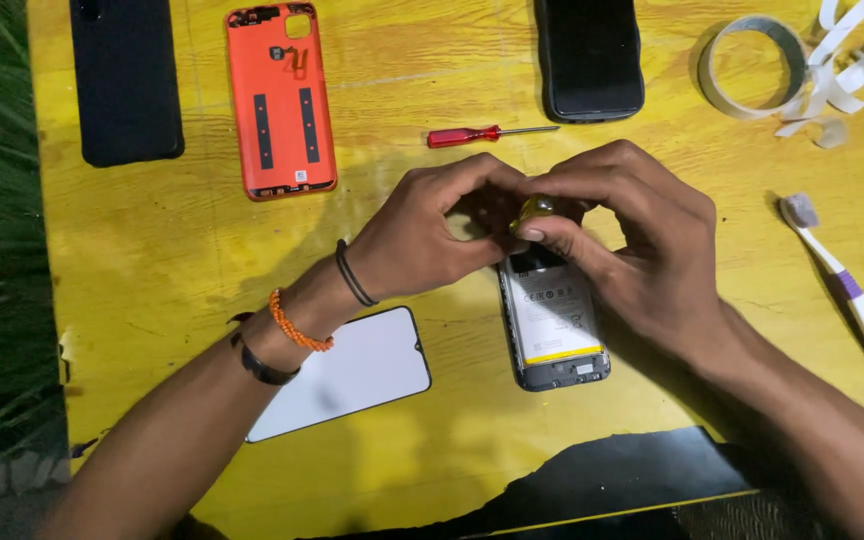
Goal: Reinstalling internal components and screws into a smartphone using a precision screwdriver on a workbench.
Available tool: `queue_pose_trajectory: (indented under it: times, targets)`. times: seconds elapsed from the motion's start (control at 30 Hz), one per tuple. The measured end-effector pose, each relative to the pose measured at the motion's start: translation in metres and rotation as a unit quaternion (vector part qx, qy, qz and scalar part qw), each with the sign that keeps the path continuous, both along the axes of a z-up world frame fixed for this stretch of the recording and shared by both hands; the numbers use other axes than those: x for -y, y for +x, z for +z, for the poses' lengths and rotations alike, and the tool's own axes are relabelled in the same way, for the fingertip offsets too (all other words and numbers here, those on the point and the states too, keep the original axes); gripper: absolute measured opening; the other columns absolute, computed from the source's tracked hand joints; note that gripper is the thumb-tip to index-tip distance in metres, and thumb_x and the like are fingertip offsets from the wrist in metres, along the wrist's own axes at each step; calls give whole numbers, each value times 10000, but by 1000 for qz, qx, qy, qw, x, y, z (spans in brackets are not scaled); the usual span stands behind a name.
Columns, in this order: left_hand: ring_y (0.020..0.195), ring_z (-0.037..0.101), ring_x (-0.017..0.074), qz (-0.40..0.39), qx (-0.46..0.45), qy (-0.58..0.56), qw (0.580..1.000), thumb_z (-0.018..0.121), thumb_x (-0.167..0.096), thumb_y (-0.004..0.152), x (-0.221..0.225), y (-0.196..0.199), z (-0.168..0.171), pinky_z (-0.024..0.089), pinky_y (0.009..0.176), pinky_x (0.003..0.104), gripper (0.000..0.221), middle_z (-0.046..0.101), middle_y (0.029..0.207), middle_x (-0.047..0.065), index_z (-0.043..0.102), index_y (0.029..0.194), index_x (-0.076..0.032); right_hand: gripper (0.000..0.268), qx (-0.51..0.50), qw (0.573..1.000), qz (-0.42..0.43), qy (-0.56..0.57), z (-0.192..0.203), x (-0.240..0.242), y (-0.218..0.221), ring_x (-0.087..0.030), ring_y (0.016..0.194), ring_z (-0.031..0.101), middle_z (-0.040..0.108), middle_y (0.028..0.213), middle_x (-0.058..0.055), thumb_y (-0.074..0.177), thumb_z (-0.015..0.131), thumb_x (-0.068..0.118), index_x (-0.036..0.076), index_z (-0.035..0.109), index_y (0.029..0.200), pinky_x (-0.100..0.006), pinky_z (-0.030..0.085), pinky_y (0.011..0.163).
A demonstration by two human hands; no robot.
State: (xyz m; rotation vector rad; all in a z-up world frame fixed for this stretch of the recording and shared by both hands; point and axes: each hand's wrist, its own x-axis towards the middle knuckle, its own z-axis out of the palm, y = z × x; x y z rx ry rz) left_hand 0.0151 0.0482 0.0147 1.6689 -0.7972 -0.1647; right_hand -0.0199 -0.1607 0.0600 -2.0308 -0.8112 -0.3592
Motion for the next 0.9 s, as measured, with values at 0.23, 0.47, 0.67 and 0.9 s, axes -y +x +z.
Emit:
queue_pose_trajectory:
  times: [0.23,0.47,0.67,0.9]
  targets:
    - [861,706,147,-4,-5,11,1000,771,-72,925,0,-1,6,622,818,268,263,710,987,56,621,1140,-47,263,-8,1000,4,17,2,0,0,-250,902,678,704,1023,-186,944,763,103,-64,689,1134,-312,564,789]
    - [922,703,175,16,39,7,999,812,-49,863,1,0,-1,615,844,267,331,700,1040,70,624,1136,-45,241,-12,1000,13,19,3,-2,-2,-252,922,680,693,1030,-171,937,780,84,-49,673,1108,-317,555,811]
    - [943,697,245,14,110,-45,993,775,-160,923,2,2,3,575,852,322,202,693,1006,135,659,972,-2,283,-19,999,-9,29,-2,-4,-2,-207,821,622,661,949,-126,887,840,125,-15,649,1042,-295,518,735]
    - [918,613,289,7,142,-36,989,657,-109,1007,2,4,1,506,879,400,144,682,1007,133,693,1009,31,321,-13,999,18,23,-4,1,-2,-268,1044,698,707,1155,-167,992,720,135,-25,629,1255,-339,555,899]
